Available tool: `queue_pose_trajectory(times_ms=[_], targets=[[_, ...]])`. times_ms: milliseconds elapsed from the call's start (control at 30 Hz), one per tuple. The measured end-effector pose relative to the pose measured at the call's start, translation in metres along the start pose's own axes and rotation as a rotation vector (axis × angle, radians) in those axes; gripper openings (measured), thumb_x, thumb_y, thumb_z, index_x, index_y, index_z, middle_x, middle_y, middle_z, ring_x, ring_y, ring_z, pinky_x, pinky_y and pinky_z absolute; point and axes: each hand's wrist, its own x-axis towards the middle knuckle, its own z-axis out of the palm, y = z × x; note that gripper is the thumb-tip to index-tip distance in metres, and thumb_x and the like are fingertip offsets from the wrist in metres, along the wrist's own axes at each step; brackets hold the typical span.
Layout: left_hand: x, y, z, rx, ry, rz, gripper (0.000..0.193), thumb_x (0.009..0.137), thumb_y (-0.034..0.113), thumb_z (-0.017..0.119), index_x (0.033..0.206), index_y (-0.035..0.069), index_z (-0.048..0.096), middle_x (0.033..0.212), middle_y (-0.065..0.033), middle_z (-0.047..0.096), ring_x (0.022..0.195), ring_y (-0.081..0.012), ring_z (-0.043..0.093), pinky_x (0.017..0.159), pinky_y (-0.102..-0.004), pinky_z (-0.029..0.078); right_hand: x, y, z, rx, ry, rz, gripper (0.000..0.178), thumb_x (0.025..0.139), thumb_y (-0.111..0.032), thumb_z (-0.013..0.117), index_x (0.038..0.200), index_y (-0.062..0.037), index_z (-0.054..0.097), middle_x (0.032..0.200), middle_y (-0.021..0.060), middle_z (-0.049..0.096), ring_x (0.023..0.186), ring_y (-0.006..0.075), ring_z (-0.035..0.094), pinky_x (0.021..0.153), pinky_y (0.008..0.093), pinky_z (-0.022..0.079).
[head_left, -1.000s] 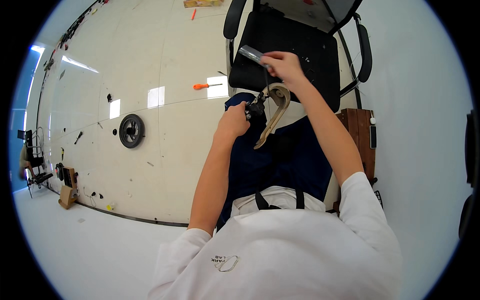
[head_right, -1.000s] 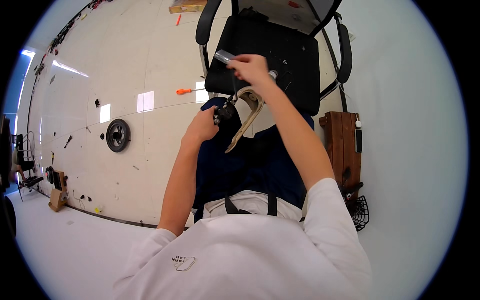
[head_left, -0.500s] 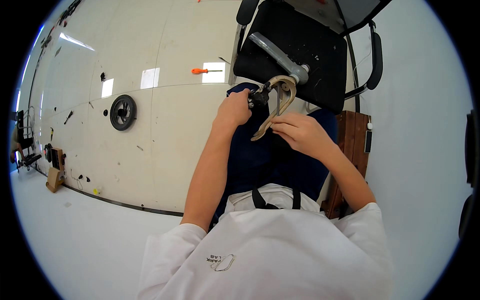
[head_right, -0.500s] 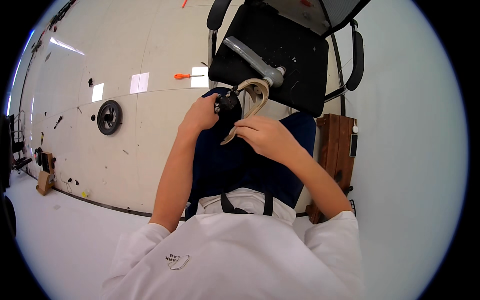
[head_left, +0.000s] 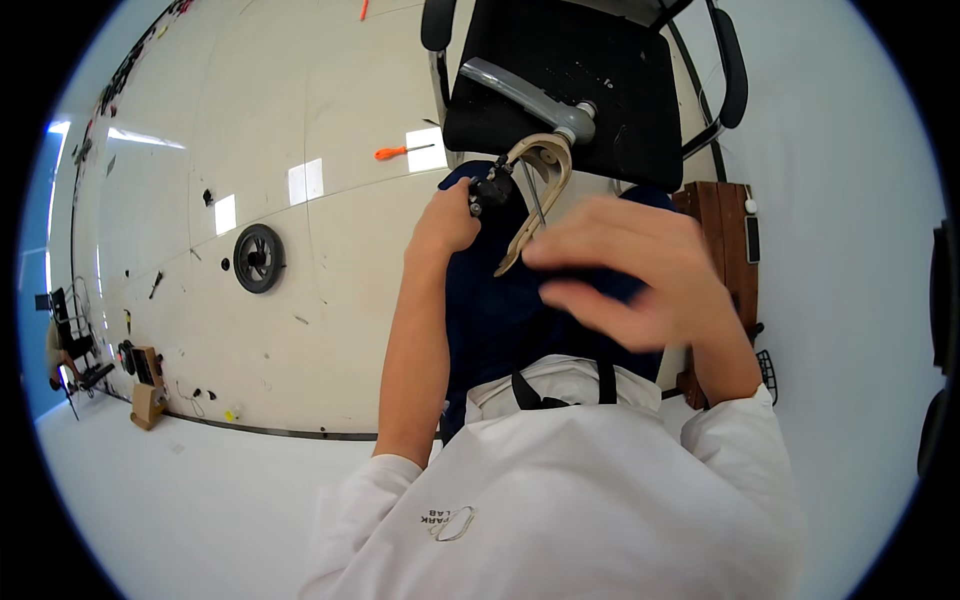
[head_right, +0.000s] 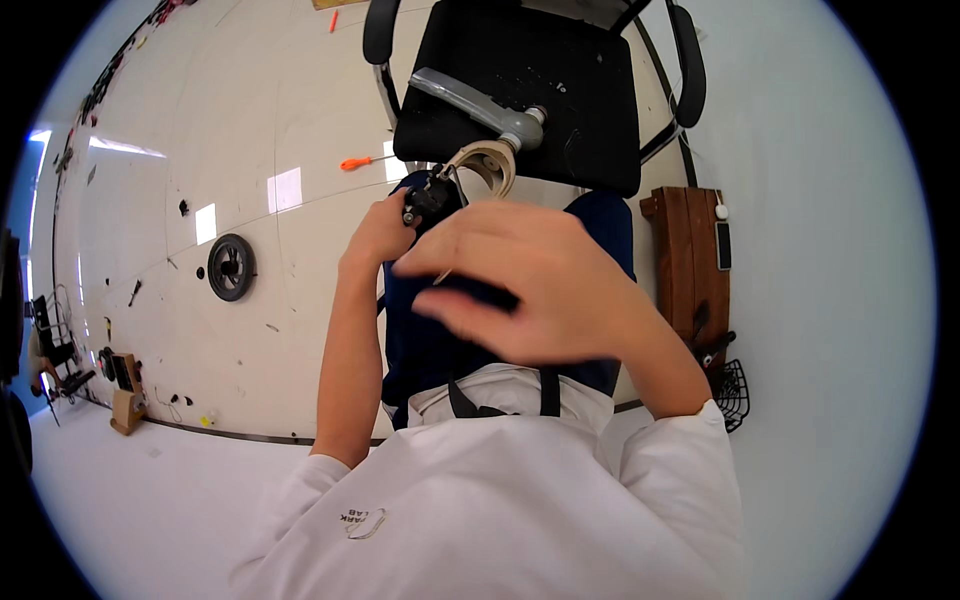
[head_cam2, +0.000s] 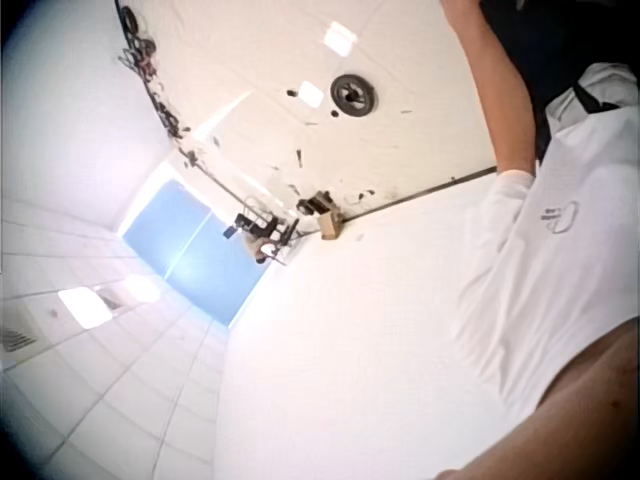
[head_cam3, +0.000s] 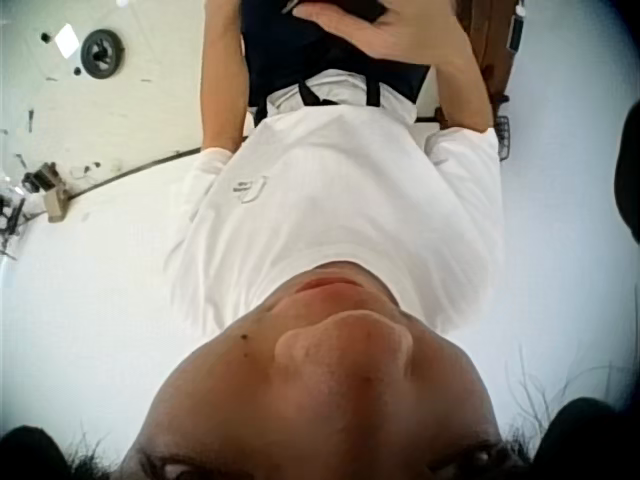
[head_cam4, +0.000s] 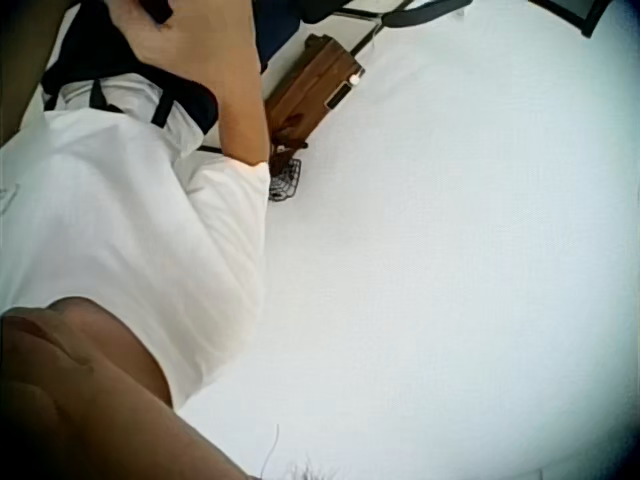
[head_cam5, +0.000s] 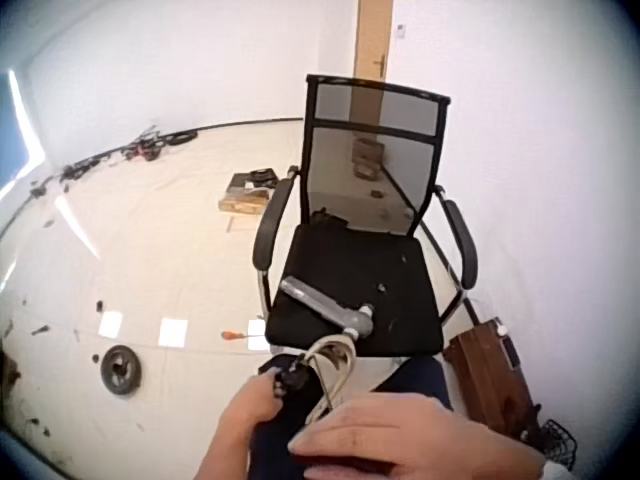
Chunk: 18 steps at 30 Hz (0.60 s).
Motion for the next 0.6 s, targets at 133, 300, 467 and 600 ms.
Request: queue_pose_trajectory(times_ms=[133, 300, 467, 600], targets=[[0.002, 0.005, -0.002, 0.004, -0.003, 0.011, 0.041, 0.084, 0.011, 0.061, 0.124, 0.005, 0.055, 0.102, -0.0238, 0.066, 0.099, -0.0416, 0.061, 0.085, -0.045, 0.048, -0.012, -0.066, -0.04, 0.545, 0.004, -0.184, 0.02, 0.078, -0.01, 0.075, 0.097, -0.0086, 0.071, 0.1, 0.0095, 0.07, 0.085, 0.02, 0.067, 0.066, 0.0282, 0.054], [-0.006, 0.008, -0.007, -0.033, -0.021, -0.038, 0.036, 0.083, 0.009, 0.06, 0.118, 0.005, 0.055, 0.102, -0.0231, 0.066, 0.1, -0.0409, 0.061, 0.084, -0.0462, 0.049, -0.024, -0.084, -0.046, 0.71, 0.129, -0.369, 0.021, 0.079, -0.009, 0.07, 0.101, -0.0092, 0.069, 0.104, 0.0082, 0.069, 0.089, 0.0181, 0.066, 0.072, 0.0276, 0.052], [-0.002, 0.013, -0.006, -0.037, -0.037, -0.035, 0.033, 0.083, 0.009, 0.06, 0.115, 0.004, 0.056, 0.101, -0.0243, 0.065, 0.1, -0.0425, 0.06, 0.084, -0.0468, 0.048, -0.029, -0.088, -0.039, 0.66, 0.212, -0.397, 0.024, 0.081, -0.008, 0.066, 0.105, -0.0098, 0.068, 0.108, 0.0069, 0.067, 0.093, 0.0162, 0.064, 0.077, 0.0269, 0.05], [-0.004, 0.012, -0.007, -0.01, -0.017, -0.038, 0.033, 0.083, 0.008, 0.06, 0.115, 0.003, 0.055, 0.1, -0.0258, 0.065, 0.1, -0.0432, 0.059, 0.084, -0.0469, 0.048, -0.032, -0.084, -0.043, 0.66, 0.247, -0.434, 0.026, 0.083, -0.007, 0.062, 0.109, -0.0103, 0.066, 0.111, 0.0058, 0.066, 0.096, 0.0147, 0.062, 0.082, 0.0265, 0.049]])
